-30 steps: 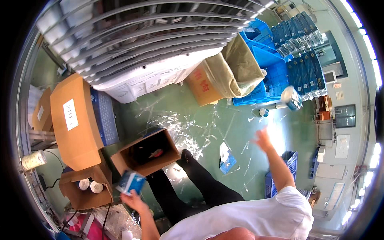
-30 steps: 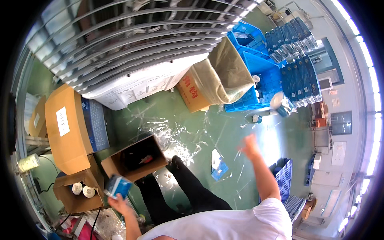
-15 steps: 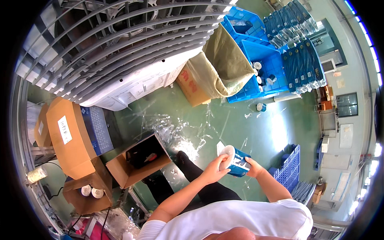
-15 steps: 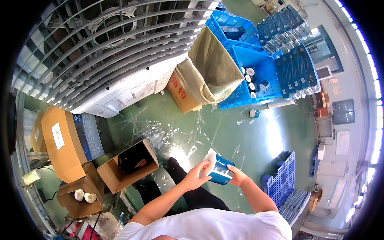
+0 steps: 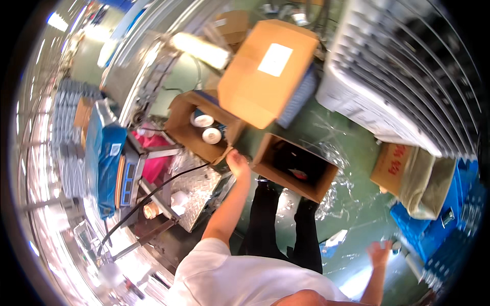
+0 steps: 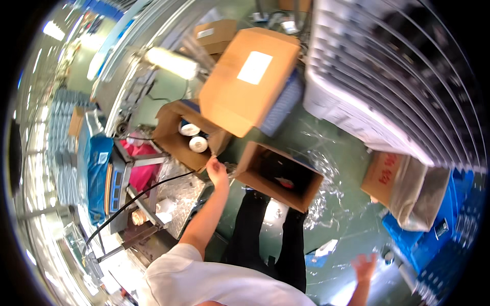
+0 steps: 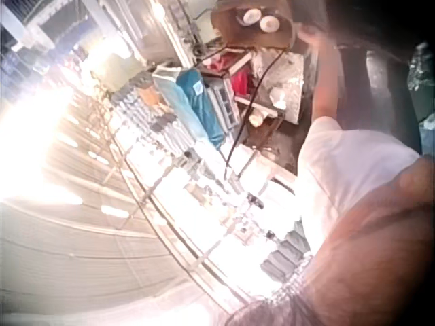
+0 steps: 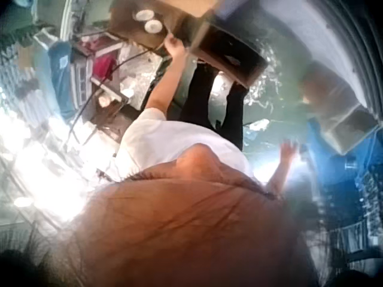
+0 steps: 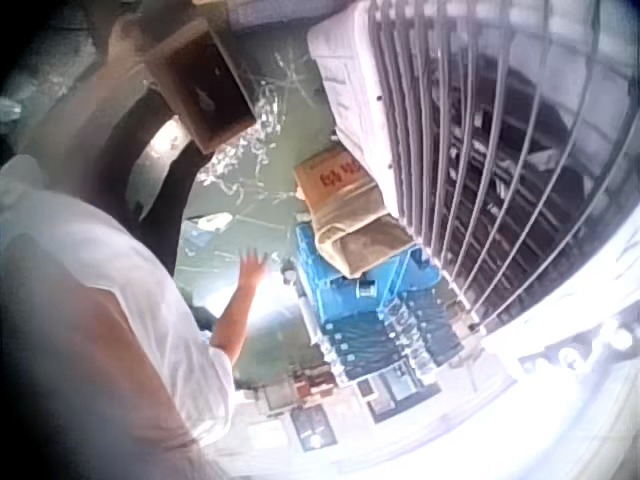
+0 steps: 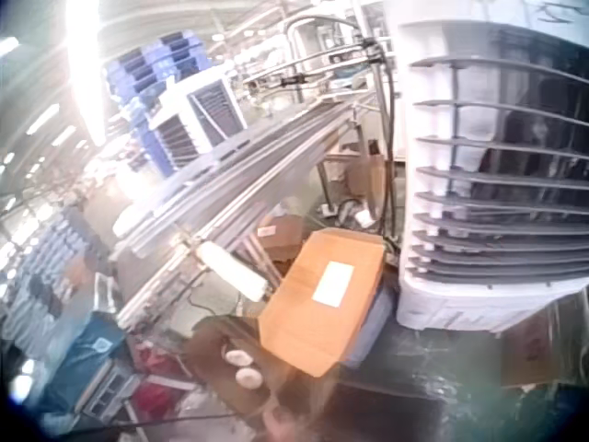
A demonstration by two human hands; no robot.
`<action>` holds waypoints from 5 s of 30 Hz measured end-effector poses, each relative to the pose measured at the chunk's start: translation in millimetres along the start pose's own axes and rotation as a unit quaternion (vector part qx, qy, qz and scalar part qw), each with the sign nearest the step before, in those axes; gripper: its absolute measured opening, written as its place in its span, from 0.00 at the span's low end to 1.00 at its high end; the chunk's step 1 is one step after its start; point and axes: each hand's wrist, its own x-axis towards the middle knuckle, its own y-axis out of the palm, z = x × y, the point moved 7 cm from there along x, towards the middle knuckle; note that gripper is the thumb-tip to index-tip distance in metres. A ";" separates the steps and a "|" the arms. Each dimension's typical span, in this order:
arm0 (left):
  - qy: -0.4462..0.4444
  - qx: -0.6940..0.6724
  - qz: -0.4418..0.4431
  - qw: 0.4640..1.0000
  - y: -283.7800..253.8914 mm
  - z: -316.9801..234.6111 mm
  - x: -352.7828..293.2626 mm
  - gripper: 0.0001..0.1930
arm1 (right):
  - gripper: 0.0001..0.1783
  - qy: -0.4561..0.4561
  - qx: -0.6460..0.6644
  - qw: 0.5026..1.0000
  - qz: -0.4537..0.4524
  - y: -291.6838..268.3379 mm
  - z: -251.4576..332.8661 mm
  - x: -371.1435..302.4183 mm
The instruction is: The person packs small blue boxes into a large blue shipping bag, then places the bag into a cardboard box. They repeat this process multiple times, handling the boxes and bags by hand.
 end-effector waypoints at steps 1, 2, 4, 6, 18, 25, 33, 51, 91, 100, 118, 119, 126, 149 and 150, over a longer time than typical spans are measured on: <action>0.011 0.079 -0.042 0.996 -20.8 14.8 41.8 0.17 | 0.30 0.061 -0.068 0.994 0.065 27.5 -46.4 8.7; 0.005 0.168 -0.076 0.983 -31.5 20.3 76.3 0.19 | 0.32 0.128 -0.136 0.977 0.106 66.7 -88.0 2.6; -0.024 0.296 -0.124 0.947 -48.6 34.3 134.7 0.23 | 0.30 0.207 -0.203 0.942 0.168 151.5 -149.7 -31.3; -0.073 0.371 -0.135 0.916 -62.4 70.2 186.0 0.24 | 0.29 0.252 -0.217 0.922 0.198 191.9 -185.2 -50.6; -0.071 0.503 0.075 0.858 -46.4 205.8 324.8 0.42 | 0.22 0.209 -0.375 0.900 0.073 261.5 -265.2 -11.3; -0.053 0.512 0.030 0.857 -73.7 216.7 318.5 0.28 | 0.20 0.140 -0.476 0.844 0.202 334.9 -283.9 -5.2; -0.101 0.477 0.034 0.872 -56.2 211.3 308.7 0.44 | 0.22 0.095 -0.450 0.844 0.275 351.1 -268.5 -23.0; -0.268 -0.496 -0.053 0.824 -6.3 38.1 58.6 0.15 | 0.58 0.066 -0.292 0.833 0.465 521.4 -269.5 -54.6; -0.245 -0.165 -0.078 0.952 -47.6 18.7 14.7 0.21 | 0.37 -0.132 0.246 0.955 0.102 75.0 -46.6 -29.7; -0.233 -0.162 0.687 0.669 67.2 -71.9 -341.4 0.10 | 0.50 0.027 -0.072 0.979 0.189 35.1 -30.7 -47.6; -0.311 -0.142 0.298 0.891 61.8 -41.7 -193.7 0.09 | 0.56 -0.178 0.243 0.953 -0.037 -71.6 79.9 -20.3; -0.256 -0.160 0.214 0.929 48.9 -36.2 -150.2 0.08 | 0.53 -0.085 0.166 0.981 -0.046 -48.2 31.7 -4.7; -0.167 -0.101 -0.188 0.963 -31.2 97.6 95.6 0.16 | 0.20 0.311 -0.164 0.905 0.240 180.0 -210.8 -48.8; -0.299 0.239 -0.004 0.924 29.8 301.6 252.1 0.36 | 0.26 0.228 -0.381 0.893 0.074 252.4 -301.3 1.8; -0.321 0.243 -0.009 0.915 29.7 309.5 254.6 0.35 | 0.25 0.228 -0.385 0.891 0.077 256.6 -301.7 4.6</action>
